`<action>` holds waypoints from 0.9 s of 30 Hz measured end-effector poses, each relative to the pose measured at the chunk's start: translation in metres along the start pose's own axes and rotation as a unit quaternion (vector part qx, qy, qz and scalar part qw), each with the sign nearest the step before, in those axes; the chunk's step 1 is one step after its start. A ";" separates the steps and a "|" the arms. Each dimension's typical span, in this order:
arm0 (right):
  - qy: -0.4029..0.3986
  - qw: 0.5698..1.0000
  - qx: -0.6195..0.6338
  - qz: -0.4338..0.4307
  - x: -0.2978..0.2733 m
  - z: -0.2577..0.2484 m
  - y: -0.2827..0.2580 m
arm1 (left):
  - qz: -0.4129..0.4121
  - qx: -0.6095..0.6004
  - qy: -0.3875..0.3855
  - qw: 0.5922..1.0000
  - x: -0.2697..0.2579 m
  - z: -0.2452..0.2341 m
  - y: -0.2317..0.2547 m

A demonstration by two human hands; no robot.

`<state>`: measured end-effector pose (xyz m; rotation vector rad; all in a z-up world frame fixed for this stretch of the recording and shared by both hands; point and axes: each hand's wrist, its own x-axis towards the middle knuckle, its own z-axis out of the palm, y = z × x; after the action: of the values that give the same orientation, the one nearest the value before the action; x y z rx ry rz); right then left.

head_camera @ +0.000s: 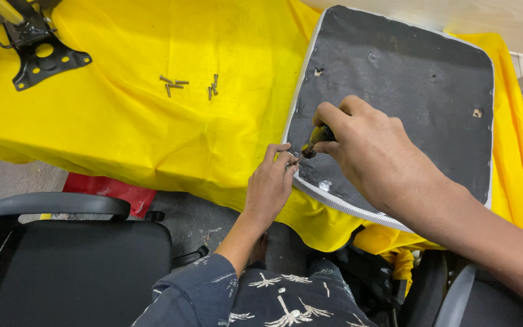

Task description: The person uses a screwdriver to fasten screws into the underside of a chair seat. They pick up screws from a yellow cloth and tighten them into pre-drilled holes along the seat's edge.

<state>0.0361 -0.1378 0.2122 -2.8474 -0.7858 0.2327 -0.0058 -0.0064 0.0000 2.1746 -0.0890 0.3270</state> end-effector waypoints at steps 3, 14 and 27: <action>0.023 0.999 0.021 -0.029 0.000 0.001 0.004 | -0.014 0.000 -0.007 1.000 -0.001 0.001 0.000; 0.000 0.994 0.103 -0.022 0.008 0.000 -0.001 | -0.028 0.032 -0.007 0.999 -0.003 -0.002 0.005; -0.036 0.980 0.191 -0.045 0.033 0.001 0.023 | -0.051 -0.051 0.063 0.995 -0.001 0.010 0.010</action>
<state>0.0747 -0.1398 0.2028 -2.4485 -0.7839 0.4273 -0.0065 -0.0200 0.0019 2.0431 0.0749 0.3925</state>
